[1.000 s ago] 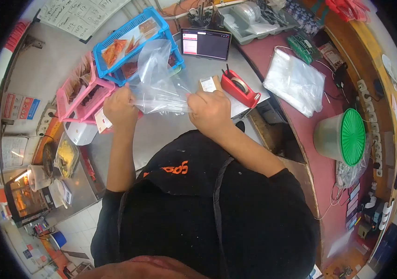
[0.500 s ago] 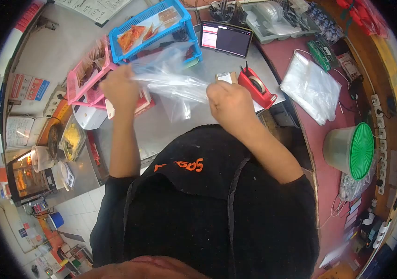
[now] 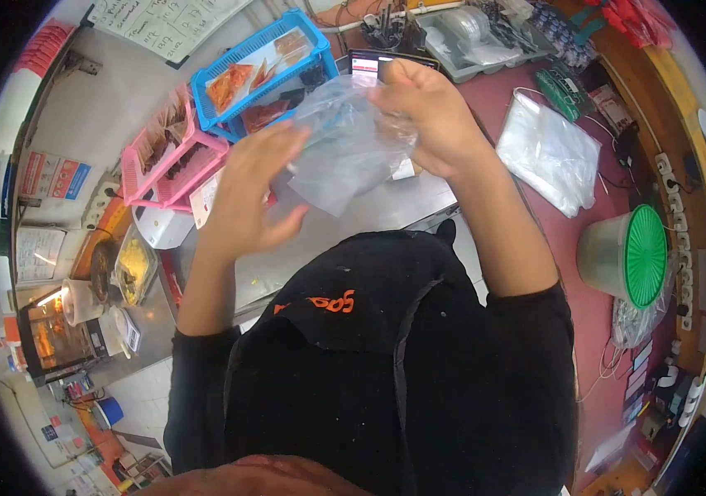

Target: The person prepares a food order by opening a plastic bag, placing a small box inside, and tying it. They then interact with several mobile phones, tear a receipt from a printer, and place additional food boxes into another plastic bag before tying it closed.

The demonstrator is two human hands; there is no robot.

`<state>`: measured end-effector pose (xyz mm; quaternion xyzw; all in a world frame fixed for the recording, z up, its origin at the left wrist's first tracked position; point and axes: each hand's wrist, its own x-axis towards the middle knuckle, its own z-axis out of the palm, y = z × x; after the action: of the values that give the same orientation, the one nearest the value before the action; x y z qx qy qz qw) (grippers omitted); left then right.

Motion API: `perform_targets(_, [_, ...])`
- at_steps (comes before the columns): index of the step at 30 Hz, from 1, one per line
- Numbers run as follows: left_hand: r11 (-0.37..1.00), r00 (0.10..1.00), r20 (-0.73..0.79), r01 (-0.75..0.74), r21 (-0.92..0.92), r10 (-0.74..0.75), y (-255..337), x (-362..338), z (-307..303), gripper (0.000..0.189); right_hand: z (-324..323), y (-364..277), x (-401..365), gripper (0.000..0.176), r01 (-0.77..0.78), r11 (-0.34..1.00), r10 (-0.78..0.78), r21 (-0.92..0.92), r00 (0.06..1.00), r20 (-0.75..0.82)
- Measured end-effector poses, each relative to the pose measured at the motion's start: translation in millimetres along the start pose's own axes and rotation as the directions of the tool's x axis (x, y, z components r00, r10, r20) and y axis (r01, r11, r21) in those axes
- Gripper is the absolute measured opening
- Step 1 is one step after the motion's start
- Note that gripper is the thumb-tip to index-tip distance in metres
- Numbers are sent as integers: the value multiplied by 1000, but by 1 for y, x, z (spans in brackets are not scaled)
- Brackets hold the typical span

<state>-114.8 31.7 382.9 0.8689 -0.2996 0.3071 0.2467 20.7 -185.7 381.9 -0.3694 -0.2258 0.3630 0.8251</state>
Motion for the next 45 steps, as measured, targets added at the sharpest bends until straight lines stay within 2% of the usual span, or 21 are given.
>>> perform_targets(2, [981,935,311,190,-28,-172,-37,-13,26,53,2,3,4,32,-13,999,11,37,999,36])
perform_targets(5, [986,867,490,150,-74,-95,-55,-25,47,47,-1,5,7,31,-49,976,28,211,994,101])
perform_targets(9, [906,975,191,184,-380,-117,-29,-32,78,41,-6,9,8,29,-5,939,-11,345,999,45])
perform_targets(11, [732,892,102,423,-534,-441,-7,-24,89,42,-4,14,7,26,62,894,-97,444,994,56])
perform_targets(15, [743,840,435,510,-433,-323,-11,-4,102,37,2,24,4,25,92,867,-134,489,990,51])
perform_targets(17, [613,827,-76,348,-709,-557,-30,-34,130,23,-11,20,2,10,230,905,-231,357,972,-42])
perform_targets(18, [609,831,-25,386,-693,-555,-34,-31,116,20,-11,16,3,10,235,906,-236,352,971,-41])
perform_targets(20, [517,799,84,461,-722,-595,-39,-26,80,28,-11,7,5,2,422,801,-582,-425,717,-385])
perform_targets(21, [424,761,140,493,-759,-634,-39,-24,65,34,-24,4,1,24,307,555,-702,-773,672,-237])
perform_targets(22, [426,758,134,492,-759,-638,-42,-20,50,34,-22,-4,-2,24,310,556,-699,-771,677,-231])
perform_targets(24, [719,895,178,436,-541,-409,-49,-9,26,39,-7,-25,-8,43,527,-3,-508,-850,732,455])
perform_targets(26, [674,875,225,476,-565,-429,-46,-3,15,42,10,-13,-6,46,369,365,-191,-855,928,319])
perform_targets(28, [559,900,229,413,-719,-370,-44,6,4,43,12,-15,4,30,126,291,138,-948,975,172])
perform_targets(29, [595,887,232,444,-670,-400,-43,7,-5,40,9,-16,6,30,129,288,133,-949,976,173])
perform_targets(31, [662,891,175,432,-612,-420,-49,9,-13,34,0,-17,8,17,-138,808,268,-572,952,150])
perform_targets(33, [716,888,118,431,-549,-444,-49,11,-17,30,-1,-15,11,21,-117,871,246,-478,944,219])
perform_targets(34, [563,818,169,512,-649,-549,-48,12,-19,26,0,-13,13,24,-107,923,221,-369,934,282])
perform_targets(36, [196,649,318,592,-782,-691,-48,15,-21,19,5,-13,16,21,-152,878,247,-454,956,158])
perform_targets(38, [341,698,265,600,-723,-666,-56,10,-21,20,10,-14,20,21,-272,620,341,-736,938,-59])
perform_targets(40, [645,761,191,633,-427,-620,-52,9,-28,19,12,-21,13,20,-181,536,333,-825,943,10])
perform_targets(45, [635,732,253,678,-371,-633,-36,15,-34,17,29,-37,-6,13,-5,378,300,-926,947,117])
